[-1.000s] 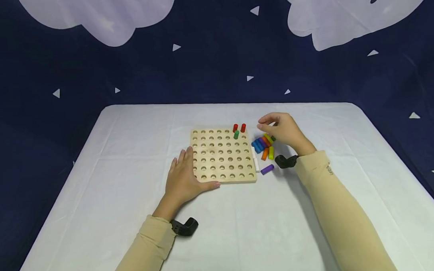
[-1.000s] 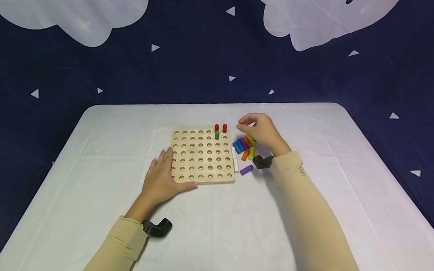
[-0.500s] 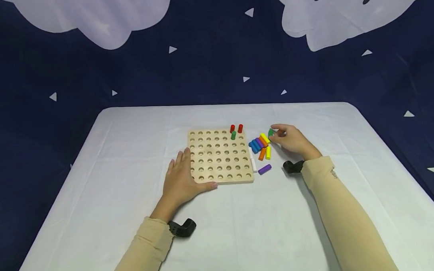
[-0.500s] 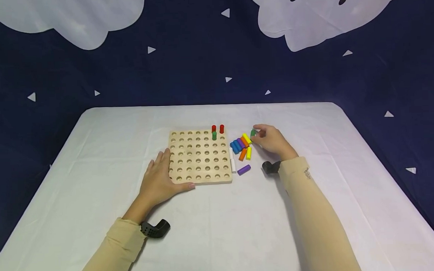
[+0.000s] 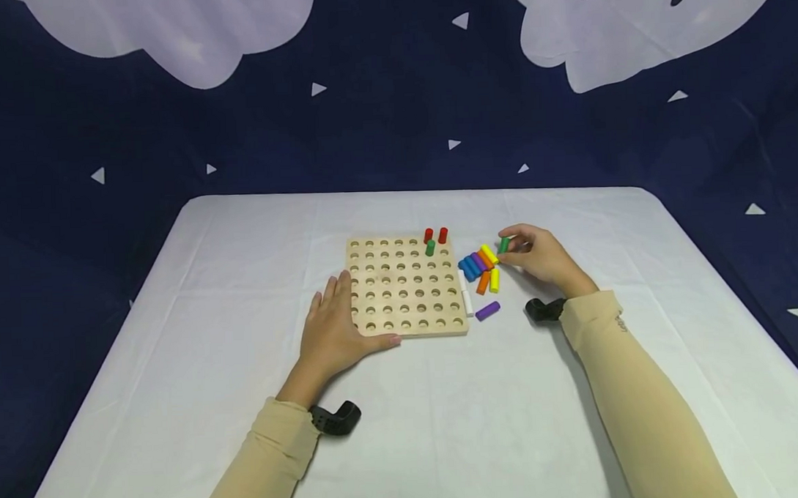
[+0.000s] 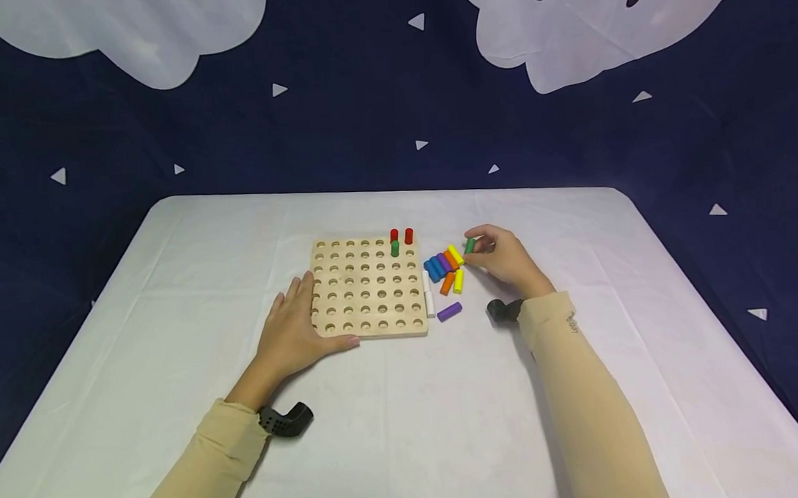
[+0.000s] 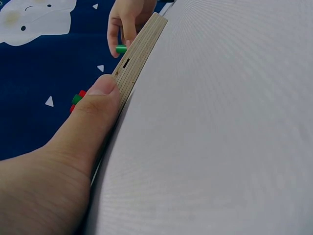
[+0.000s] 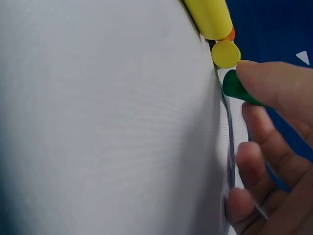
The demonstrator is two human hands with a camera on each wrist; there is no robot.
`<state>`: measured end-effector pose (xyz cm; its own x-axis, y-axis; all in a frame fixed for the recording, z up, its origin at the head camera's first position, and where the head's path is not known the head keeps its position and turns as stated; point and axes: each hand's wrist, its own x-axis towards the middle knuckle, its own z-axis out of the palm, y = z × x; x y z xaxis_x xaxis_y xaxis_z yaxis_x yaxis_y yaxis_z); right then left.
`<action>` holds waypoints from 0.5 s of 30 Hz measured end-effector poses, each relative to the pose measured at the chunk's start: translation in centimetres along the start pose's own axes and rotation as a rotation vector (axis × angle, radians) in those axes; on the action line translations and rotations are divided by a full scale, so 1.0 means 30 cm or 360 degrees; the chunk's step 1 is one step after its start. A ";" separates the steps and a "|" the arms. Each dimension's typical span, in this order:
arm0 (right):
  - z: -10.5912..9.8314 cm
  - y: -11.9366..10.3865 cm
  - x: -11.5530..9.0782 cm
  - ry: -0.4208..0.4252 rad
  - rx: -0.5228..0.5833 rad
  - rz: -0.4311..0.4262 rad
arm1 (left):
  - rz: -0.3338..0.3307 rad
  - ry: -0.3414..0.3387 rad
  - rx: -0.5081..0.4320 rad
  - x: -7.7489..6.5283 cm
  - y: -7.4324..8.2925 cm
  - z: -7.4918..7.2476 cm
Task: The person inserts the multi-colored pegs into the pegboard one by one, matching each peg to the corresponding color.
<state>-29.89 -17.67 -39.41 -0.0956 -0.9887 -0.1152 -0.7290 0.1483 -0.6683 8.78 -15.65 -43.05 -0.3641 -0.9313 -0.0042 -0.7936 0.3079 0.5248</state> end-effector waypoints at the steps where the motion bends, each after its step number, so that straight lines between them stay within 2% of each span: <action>1: 0.001 0.000 -0.001 0.0009 0.0013 -0.0017 | 0.0000 0.0000 0.0002 0.000 -0.001 0.000; 5: 0.008 -0.004 0.002 0.0060 0.0045 -0.0048 | -0.0007 -0.0006 0.0004 -0.002 -0.001 -0.001; 9: 0.013 -0.023 0.003 0.0099 0.0075 -0.0023 | -0.0006 -0.0004 -0.0008 -0.002 0.000 -0.002; 15: 0.033 -0.087 0.017 0.0079 0.0121 -0.0001 | -0.0004 -0.0001 -0.0018 -0.001 0.002 -0.002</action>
<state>-27.37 -18.53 -38.46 -0.1299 -0.9883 -0.0796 -0.6757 0.1470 -0.7223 8.80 -15.61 -42.96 -0.3622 -0.9321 -0.0060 -0.7890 0.3032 0.5344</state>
